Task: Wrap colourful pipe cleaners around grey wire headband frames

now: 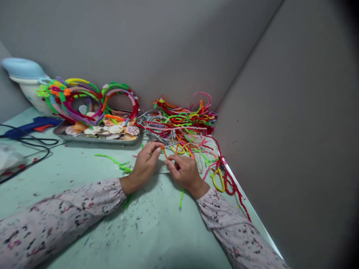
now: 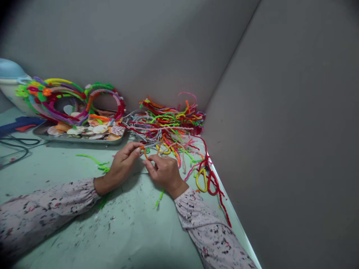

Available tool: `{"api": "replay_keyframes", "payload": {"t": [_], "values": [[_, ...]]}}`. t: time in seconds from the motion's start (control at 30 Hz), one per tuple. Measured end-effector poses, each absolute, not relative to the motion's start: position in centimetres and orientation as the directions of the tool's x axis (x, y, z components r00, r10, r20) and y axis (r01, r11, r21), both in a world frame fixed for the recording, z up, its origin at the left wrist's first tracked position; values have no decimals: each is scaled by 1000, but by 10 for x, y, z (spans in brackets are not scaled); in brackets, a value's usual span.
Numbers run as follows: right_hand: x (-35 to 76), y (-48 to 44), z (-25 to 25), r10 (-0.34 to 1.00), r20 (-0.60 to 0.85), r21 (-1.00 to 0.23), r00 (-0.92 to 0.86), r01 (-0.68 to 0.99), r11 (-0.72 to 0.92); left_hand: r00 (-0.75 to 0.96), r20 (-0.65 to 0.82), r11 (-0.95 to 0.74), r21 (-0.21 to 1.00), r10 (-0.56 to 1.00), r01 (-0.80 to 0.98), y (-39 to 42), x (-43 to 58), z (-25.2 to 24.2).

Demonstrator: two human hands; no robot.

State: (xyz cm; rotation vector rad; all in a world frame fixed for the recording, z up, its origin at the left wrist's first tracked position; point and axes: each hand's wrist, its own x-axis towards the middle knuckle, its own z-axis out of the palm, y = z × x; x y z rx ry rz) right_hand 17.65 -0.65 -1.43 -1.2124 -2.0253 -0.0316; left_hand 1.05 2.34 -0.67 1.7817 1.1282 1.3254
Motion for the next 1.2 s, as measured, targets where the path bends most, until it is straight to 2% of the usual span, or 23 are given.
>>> {"api": "replay_keyframes", "payload": {"t": [0.23,0.73,0.93,1.2], "values": [[175,-6,-16,770,582,-330,-263,789,518,86,343,-353,921,935,167,25,11,-8],[171,-12,-13,653,696,-179,-299,809,560,33,309,-311,942,950,128,23,13,1],[171,-9,-14,598,758,-239,-260,742,627,45,305,-308,946,951,101,23,13,1],[173,-10,-10,591,677,-209,-440,655,727,61,286,-290,955,956,70,25,13,-3]]}}
